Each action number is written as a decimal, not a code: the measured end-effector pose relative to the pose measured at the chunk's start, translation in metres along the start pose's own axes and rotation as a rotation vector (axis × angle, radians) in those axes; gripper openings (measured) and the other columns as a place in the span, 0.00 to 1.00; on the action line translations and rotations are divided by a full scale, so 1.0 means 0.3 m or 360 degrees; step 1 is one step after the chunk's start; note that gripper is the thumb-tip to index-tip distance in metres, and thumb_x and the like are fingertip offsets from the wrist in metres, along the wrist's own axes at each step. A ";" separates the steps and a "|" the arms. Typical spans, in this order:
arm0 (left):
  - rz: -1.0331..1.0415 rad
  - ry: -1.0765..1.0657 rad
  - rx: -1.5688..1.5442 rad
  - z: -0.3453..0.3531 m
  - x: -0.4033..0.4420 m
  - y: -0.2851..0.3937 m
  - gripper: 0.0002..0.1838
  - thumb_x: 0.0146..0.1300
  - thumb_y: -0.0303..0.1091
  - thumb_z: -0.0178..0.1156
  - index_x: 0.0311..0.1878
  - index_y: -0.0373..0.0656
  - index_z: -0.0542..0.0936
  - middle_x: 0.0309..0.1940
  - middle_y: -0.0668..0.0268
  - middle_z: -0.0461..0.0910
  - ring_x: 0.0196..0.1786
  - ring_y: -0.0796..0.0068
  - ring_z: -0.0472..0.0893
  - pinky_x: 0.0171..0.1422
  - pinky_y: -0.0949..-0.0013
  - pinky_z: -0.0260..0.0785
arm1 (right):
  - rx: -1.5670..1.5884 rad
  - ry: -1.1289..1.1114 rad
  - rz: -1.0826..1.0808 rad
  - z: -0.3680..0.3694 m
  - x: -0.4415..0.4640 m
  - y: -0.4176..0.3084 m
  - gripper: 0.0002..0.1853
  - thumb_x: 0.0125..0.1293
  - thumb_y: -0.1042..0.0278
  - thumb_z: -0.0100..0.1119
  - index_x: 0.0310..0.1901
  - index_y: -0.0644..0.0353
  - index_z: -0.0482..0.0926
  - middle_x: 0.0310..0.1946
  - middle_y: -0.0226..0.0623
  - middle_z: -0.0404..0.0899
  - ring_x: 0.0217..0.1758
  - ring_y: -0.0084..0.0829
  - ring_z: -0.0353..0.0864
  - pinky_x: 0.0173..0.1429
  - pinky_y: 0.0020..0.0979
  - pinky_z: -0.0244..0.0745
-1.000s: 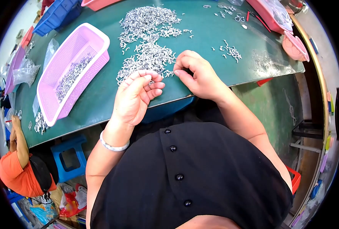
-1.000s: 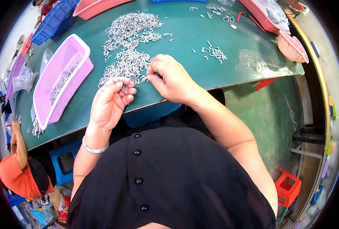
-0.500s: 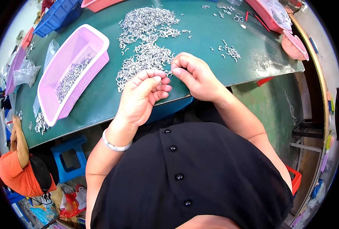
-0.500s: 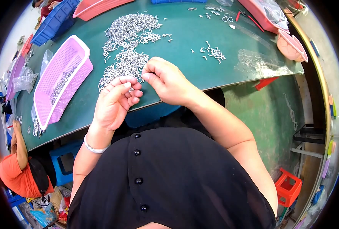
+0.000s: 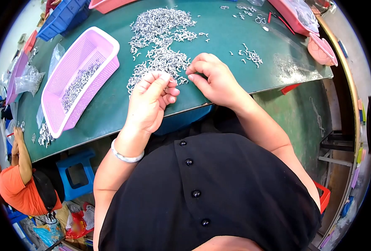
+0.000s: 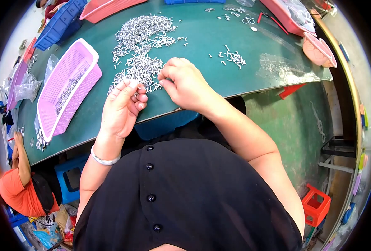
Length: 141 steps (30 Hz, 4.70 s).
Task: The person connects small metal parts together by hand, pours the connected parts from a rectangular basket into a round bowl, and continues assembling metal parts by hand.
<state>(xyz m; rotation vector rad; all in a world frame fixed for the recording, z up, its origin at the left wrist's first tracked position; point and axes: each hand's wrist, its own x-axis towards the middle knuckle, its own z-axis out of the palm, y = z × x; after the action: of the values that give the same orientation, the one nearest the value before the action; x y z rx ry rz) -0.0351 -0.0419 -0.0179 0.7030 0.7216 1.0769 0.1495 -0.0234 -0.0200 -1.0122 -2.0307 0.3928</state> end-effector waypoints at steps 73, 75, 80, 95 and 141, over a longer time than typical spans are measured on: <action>-0.0263 -0.0128 -0.0254 0.008 0.016 0.013 0.06 0.64 0.31 0.50 0.36 0.39 0.72 0.27 0.66 0.73 0.27 0.80 0.70 0.29 0.80 0.64 | 0.0774 -0.0048 0.0437 -0.008 0.006 -0.030 0.06 0.58 0.78 0.54 0.38 0.66 0.75 0.34 0.31 0.77 0.39 0.19 0.76 0.41 0.21 0.71; -0.0291 -0.0150 -0.0313 0.004 0.016 0.012 0.06 0.65 0.31 0.48 0.36 0.39 0.71 0.28 0.65 0.73 0.27 0.80 0.70 0.29 0.80 0.64 | 0.0517 -0.0071 0.0327 0.003 -0.001 -0.011 0.05 0.56 0.78 0.55 0.35 0.64 0.77 0.32 0.32 0.77 0.38 0.23 0.76 0.40 0.24 0.71; -0.0283 -0.0067 -0.0354 -0.017 0.019 0.018 0.05 0.63 0.29 0.49 0.35 0.39 0.71 0.33 0.60 0.75 0.32 0.75 0.74 0.34 0.78 0.69 | -0.0079 -0.0069 -0.0040 0.011 0.004 0.001 0.05 0.49 0.77 0.59 0.30 0.61 0.78 0.29 0.34 0.75 0.35 0.36 0.73 0.40 0.32 0.69; -0.0128 0.0037 -0.0020 -0.023 0.006 0.038 0.06 0.61 0.28 0.49 0.38 0.38 0.72 0.32 0.63 0.75 0.31 0.75 0.74 0.33 0.77 0.68 | -0.0222 -0.0093 0.0001 0.037 0.028 0.002 0.01 0.52 0.73 0.56 0.26 0.60 0.76 0.27 0.38 0.72 0.36 0.40 0.72 0.41 0.37 0.67; -0.0003 0.0009 -0.0113 -0.014 0.002 0.022 0.06 0.61 0.26 0.44 0.40 0.38 0.69 0.34 0.60 0.75 0.34 0.72 0.76 0.40 0.73 0.71 | -0.0254 -0.0157 -0.0042 0.022 0.009 -0.030 0.04 0.50 0.70 0.59 0.27 0.58 0.78 0.28 0.35 0.71 0.35 0.38 0.71 0.41 0.35 0.66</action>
<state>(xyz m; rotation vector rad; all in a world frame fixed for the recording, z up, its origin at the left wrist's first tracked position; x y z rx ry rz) -0.0417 -0.0388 -0.0150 0.6387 0.6856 1.0980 0.1388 -0.0266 -0.0174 -1.0791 -2.1898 0.2744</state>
